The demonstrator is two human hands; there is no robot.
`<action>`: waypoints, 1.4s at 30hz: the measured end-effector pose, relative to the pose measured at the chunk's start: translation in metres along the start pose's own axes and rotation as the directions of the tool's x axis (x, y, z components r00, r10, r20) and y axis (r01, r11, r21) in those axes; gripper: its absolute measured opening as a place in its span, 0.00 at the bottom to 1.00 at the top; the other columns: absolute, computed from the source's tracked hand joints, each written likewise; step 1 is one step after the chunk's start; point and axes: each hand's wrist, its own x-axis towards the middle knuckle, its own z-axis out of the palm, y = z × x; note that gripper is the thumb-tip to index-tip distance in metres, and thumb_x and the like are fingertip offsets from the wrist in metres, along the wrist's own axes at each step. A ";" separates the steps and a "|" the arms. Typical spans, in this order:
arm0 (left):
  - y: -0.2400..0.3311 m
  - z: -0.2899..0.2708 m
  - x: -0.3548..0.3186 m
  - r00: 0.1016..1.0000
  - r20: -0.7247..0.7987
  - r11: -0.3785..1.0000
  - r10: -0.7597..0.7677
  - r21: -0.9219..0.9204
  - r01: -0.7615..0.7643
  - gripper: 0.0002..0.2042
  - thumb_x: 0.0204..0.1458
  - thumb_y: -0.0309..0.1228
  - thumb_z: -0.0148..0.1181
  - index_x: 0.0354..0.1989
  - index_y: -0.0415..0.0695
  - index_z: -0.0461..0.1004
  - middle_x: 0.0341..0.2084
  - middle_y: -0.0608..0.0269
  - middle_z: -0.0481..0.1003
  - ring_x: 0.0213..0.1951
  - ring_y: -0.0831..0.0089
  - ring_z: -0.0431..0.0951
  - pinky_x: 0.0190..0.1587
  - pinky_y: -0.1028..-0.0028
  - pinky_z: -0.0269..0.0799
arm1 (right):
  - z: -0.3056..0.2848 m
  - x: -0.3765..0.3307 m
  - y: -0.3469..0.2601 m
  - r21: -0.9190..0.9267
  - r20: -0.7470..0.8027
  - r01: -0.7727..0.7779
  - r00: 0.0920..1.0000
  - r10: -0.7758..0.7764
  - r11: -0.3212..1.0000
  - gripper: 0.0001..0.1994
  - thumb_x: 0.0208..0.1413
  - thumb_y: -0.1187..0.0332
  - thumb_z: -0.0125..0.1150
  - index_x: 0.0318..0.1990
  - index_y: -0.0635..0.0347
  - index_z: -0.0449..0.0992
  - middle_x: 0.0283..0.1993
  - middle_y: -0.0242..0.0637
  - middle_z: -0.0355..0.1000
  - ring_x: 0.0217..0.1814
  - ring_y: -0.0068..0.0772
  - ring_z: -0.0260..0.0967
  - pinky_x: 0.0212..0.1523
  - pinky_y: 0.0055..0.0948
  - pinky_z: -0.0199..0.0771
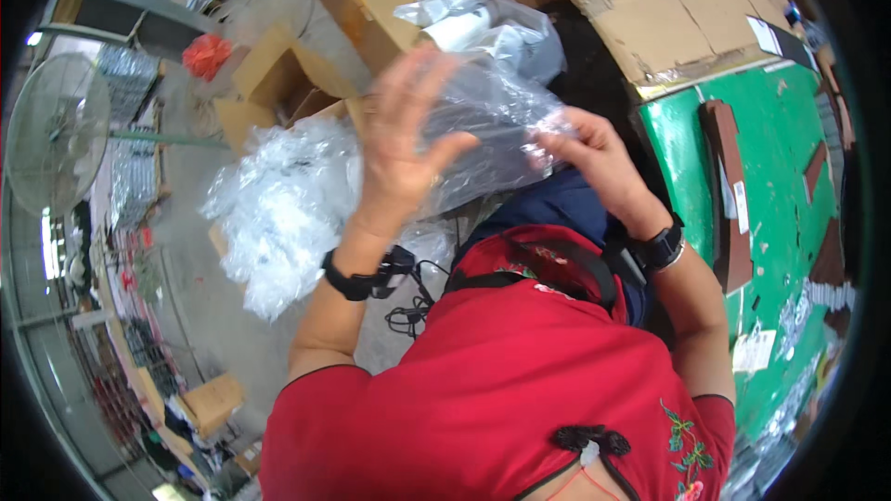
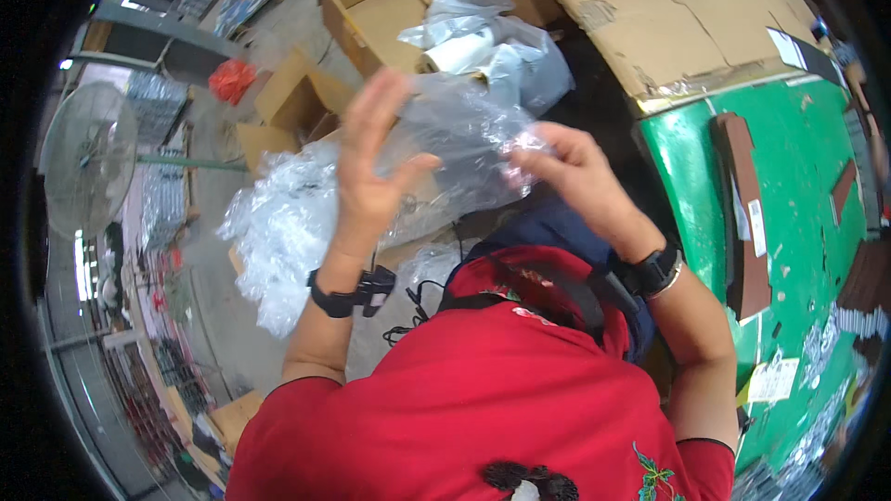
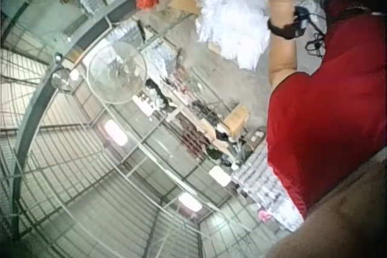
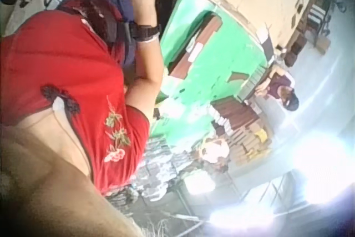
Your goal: Packaging wooden furniture components into plastic bags and sealing them with tape.
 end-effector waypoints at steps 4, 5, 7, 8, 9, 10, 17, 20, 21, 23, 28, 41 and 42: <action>-0.066 0.016 -0.016 0.992 0.002 0.991 -0.123 -0.052 0.123 0.36 0.59 0.42 0.65 0.74 0.44 0.59 0.71 0.53 0.63 0.71 0.56 0.62 0.72 0.60 0.55 | -0.037 -0.062 -0.020 0.117 -0.221 0.109 0.972 -0.081 0.987 0.13 0.68 0.67 0.55 0.53 0.65 0.77 0.54 0.42 0.79 0.54 0.31 0.77 0.58 0.33 0.74; -0.079 0.029 -0.027 0.951 0.203 0.936 -0.234 -0.216 0.276 0.37 0.59 0.44 0.65 0.74 0.43 0.59 0.71 0.52 0.63 0.70 0.56 0.63 0.71 0.60 0.57 | -0.051 -0.078 -0.014 0.190 -0.252 0.148 0.963 -0.098 0.970 0.15 0.67 0.68 0.54 0.56 0.66 0.75 0.60 0.50 0.75 0.61 0.43 0.74 0.65 0.42 0.70; -0.071 0.057 -0.028 0.820 0.507 0.811 -0.266 -0.342 0.474 0.37 0.61 0.46 0.63 0.74 0.43 0.58 0.70 0.51 0.63 0.69 0.58 0.65 0.69 0.61 0.60 | -0.067 -0.105 -0.005 0.213 -0.323 0.208 0.937 -0.132 0.955 0.17 0.66 0.65 0.56 0.56 0.67 0.74 0.59 0.51 0.75 0.65 0.51 0.70 0.68 0.49 0.66; -0.058 0.067 -0.023 0.783 0.573 0.796 -0.243 -0.343 0.498 0.36 0.62 0.47 0.62 0.74 0.43 0.57 0.70 0.51 0.63 0.68 0.58 0.66 0.69 0.61 0.61 | -0.071 -0.118 -0.004 0.247 -0.335 0.268 0.925 -0.178 0.931 0.19 0.66 0.61 0.57 0.56 0.67 0.73 0.59 0.51 0.74 0.68 0.59 0.67 0.71 0.56 0.62; -0.062 0.089 -0.026 0.780 0.585 0.726 -0.220 -0.436 0.532 0.35 0.64 0.50 0.57 0.74 0.44 0.58 0.69 0.48 0.64 0.66 0.58 0.69 0.65 0.62 0.66 | -0.073 -0.130 -0.006 0.311 -0.355 0.285 0.920 -0.167 0.907 0.23 0.62 0.58 0.61 0.57 0.67 0.72 0.59 0.51 0.74 0.71 0.62 0.63 0.75 0.64 0.49; -0.059 0.109 -0.021 0.780 0.598 0.724 -0.184 -0.455 0.519 0.35 0.64 0.50 0.57 0.74 0.44 0.58 0.69 0.48 0.64 0.66 0.58 0.69 0.65 0.62 0.66 | -0.080 -0.144 0.001 0.292 -0.388 0.300 0.905 -0.174 0.908 0.23 0.62 0.58 0.61 0.57 0.67 0.72 0.59 0.51 0.74 0.71 0.62 0.63 0.75 0.64 0.49; -0.013 0.236 -0.004 0.284 0.955 0.094 0.084 -0.292 0.952 0.46 0.60 0.69 0.43 0.73 0.39 0.57 0.67 0.48 0.66 0.62 0.56 0.73 0.63 0.57 0.69 | -0.055 -0.181 -0.008 0.427 -0.506 0.640 0.755 -0.417 0.639 0.22 0.59 0.54 0.64 0.59 0.50 0.75 0.54 0.33 0.80 0.69 0.50 0.67 0.71 0.86 0.27; 0.018 0.246 0.009 0.256 0.913 -0.223 0.316 -0.191 0.956 0.42 0.63 0.65 0.42 0.67 0.36 0.65 0.58 0.52 0.75 0.58 0.61 0.76 0.64 0.58 0.70 | -0.045 -0.197 0.003 0.468 -0.580 0.725 0.684 -0.443 0.506 0.22 0.60 0.53 0.62 0.59 0.49 0.76 0.55 0.35 0.79 0.67 0.48 0.70 0.72 0.85 0.25; 0.025 0.241 0.010 0.344 0.862 -0.344 0.371 -0.216 0.914 0.38 0.64 0.61 0.46 0.66 0.35 0.66 0.57 0.53 0.76 0.56 0.63 0.77 0.62 0.61 0.72 | -0.046 -0.199 0.007 0.413 -0.558 0.744 0.662 -0.501 0.525 0.23 0.61 0.51 0.61 0.60 0.50 0.74 0.59 0.38 0.77 0.65 0.48 0.71 0.72 0.84 0.30; 0.026 0.227 0.015 0.491 0.817 -0.358 0.303 -0.380 0.853 0.25 0.64 0.45 0.60 0.62 0.38 0.72 0.51 0.61 0.79 0.49 0.73 0.80 0.55 0.68 0.76 | -0.063 -0.224 0.028 0.277 -0.619 0.727 0.635 -0.462 0.628 0.24 0.62 0.51 0.59 0.60 0.53 0.74 0.60 0.39 0.76 0.64 0.49 0.72 0.73 0.79 0.37; -0.030 0.194 0.072 0.751 0.572 0.108 -0.330 -0.768 0.632 0.09 0.62 0.30 0.64 0.48 0.45 0.81 0.42 0.68 0.83 0.44 0.81 0.80 0.48 0.78 0.75 | -0.063 -0.262 0.036 -0.050 -0.956 0.503 0.227 -0.188 0.863 0.25 0.67 0.55 0.52 0.59 0.69 0.72 0.58 0.43 0.76 0.58 0.39 0.75 0.66 0.42 0.68; -0.075 0.149 0.123 0.811 0.585 0.611 -0.017 -0.636 0.471 0.05 0.63 0.26 0.60 0.39 0.39 0.80 0.26 0.72 0.73 0.31 0.83 0.69 0.36 0.80 0.64 | -0.067 -0.247 0.041 0.063 -0.956 0.064 0.290 0.042 0.996 0.22 0.68 0.49 0.56 0.51 0.62 0.78 0.39 0.37 0.81 0.40 0.24 0.77 0.43 0.26 0.76; -0.079 0.149 0.123 0.809 0.586 0.660 0.035 -0.622 0.422 0.05 0.63 0.26 0.60 0.38 0.39 0.80 0.27 0.72 0.73 0.31 0.83 0.70 0.36 0.79 0.64 | -0.070 -0.242 0.043 0.065 -0.959 0.068 0.281 0.043 0.996 0.22 0.68 0.49 0.56 0.51 0.62 0.78 0.39 0.37 0.81 0.40 0.24 0.77 0.43 0.26 0.76</action>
